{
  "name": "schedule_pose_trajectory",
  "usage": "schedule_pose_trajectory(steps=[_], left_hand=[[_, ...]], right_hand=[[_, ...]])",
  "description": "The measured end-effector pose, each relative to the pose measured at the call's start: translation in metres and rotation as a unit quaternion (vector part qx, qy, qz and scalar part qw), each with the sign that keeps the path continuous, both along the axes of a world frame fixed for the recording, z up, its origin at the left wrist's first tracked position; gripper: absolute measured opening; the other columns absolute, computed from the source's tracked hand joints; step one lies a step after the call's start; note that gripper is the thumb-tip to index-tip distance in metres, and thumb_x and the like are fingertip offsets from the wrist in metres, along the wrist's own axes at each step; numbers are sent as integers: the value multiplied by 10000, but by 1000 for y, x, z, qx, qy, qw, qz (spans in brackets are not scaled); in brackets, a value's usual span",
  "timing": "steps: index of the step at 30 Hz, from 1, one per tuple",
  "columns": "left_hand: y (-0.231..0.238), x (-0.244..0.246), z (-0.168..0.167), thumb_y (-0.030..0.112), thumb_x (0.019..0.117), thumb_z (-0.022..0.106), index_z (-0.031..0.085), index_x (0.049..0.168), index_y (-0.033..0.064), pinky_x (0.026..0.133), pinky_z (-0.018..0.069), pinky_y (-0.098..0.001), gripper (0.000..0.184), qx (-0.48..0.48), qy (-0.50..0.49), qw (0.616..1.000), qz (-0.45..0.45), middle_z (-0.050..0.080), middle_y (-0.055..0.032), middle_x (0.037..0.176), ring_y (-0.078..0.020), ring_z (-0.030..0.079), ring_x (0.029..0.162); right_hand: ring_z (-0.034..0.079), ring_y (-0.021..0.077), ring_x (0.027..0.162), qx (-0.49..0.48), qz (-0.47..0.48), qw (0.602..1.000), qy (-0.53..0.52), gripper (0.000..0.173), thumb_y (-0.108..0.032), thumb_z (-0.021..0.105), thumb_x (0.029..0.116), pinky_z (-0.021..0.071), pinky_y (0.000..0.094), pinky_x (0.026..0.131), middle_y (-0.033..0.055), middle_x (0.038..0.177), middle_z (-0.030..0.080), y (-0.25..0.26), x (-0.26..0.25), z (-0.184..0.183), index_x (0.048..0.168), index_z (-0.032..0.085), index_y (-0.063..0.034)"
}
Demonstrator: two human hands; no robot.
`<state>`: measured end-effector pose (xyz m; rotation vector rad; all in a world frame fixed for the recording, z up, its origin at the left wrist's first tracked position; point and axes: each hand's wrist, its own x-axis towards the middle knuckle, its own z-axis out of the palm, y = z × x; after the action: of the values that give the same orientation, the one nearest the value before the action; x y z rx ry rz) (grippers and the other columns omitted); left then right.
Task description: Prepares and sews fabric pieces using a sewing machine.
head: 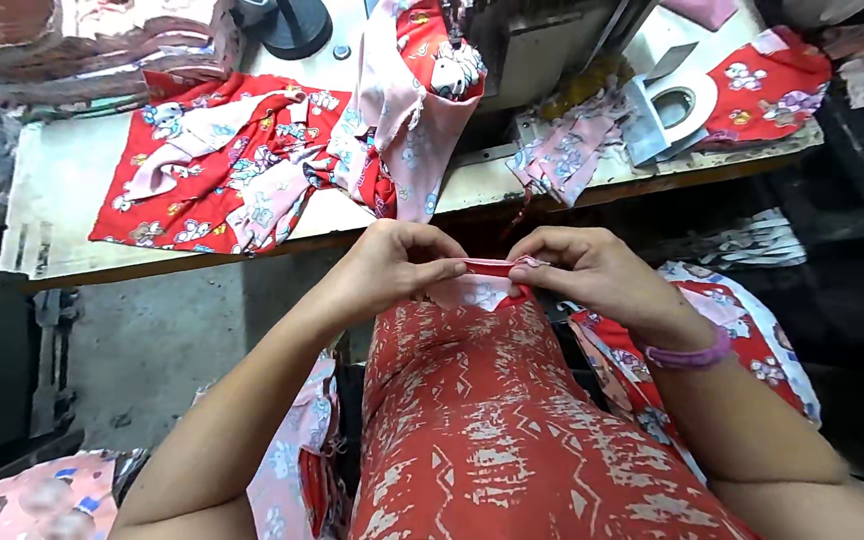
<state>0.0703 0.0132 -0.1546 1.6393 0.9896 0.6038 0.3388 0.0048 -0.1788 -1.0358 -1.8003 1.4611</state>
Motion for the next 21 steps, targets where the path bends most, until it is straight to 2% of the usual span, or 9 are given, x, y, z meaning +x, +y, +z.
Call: schedule_pose_trajectory(steps=[4, 6, 8, 12, 14, 17, 21], left_hand=[[-3, 0, -1, 63, 936, 709, 745, 955, 55, 588, 493, -124, 42, 24, 26, 999, 9, 671, 46, 759, 31, 595, 641], [-5, 1, 2, 130, 962, 696, 770, 963, 70, 640, 531, -136, 95, 36, 87, 996, -4, 699, 33, 817, 27, 638, 699], [-6, 0, 2, 168, 973, 682, 785, 941, 77, 656, 525, -133, 141, 38, 104, 994, -15, 667, 31, 822, 21, 630, 723], [-9, 0, -6, 46, 909, 724, 752, 937, 39, 640, 500, -129, 41, 38, 2, 999, 22, 656, 6, 873, 2, 597, 722], [-10, 1, -8, 17, 905, 717, 755, 960, 33, 631, 511, -136, 69, 20, -36, 999, 28, 678, 9, 883, 2, 603, 712], [-13, 2, -11, 54, 938, 702, 763, 954, 45, 651, 532, -149, 64, 11, -33, 999, 40, 706, 20, 877, 1, 635, 733], [-17, 7, -18, 112, 994, 640, 718, 942, 44, 664, 510, -128, 116, 115, 15, 991, 61, 640, 20, 858, 15, 602, 740]], right_hand=[[651, -19, 705, 39, -4, 999, -13, 67, -119, 679, 951, 543, 131, 637, -67, 812, 714, -2, -4, -2, 982, 736, -106], [641, -34, 752, 78, -16, 997, -23, 67, -131, 686, 932, 539, 128, 664, -91, 853, 706, -3, -5, -2, 952, 750, -123], [640, -25, 811, 93, -26, 995, -26, 73, -143, 683, 919, 531, 150, 714, -94, 895, 702, -5, -6, -4, 941, 752, -134], [648, -28, 761, 61, -46, 997, -8, 101, -105, 679, 929, 547, 139, 691, -83, 873, 715, -8, -8, -8, 999, 751, -114], [650, -28, 757, 46, -50, 998, -1, 119, -93, 671, 934, 547, 137, 690, -80, 873, 720, -9, -10, -10, 1017, 755, -111], [651, -25, 761, 37, -52, 998, 1, 105, -98, 657, 945, 548, 142, 693, -75, 854, 713, -10, -11, -12, 1005, 743, -111], [632, -35, 726, 27, -55, 998, 3, 86, -102, 653, 954, 532, 130, 665, -86, 820, 692, -10, -12, -15, 994, 729, -115]])
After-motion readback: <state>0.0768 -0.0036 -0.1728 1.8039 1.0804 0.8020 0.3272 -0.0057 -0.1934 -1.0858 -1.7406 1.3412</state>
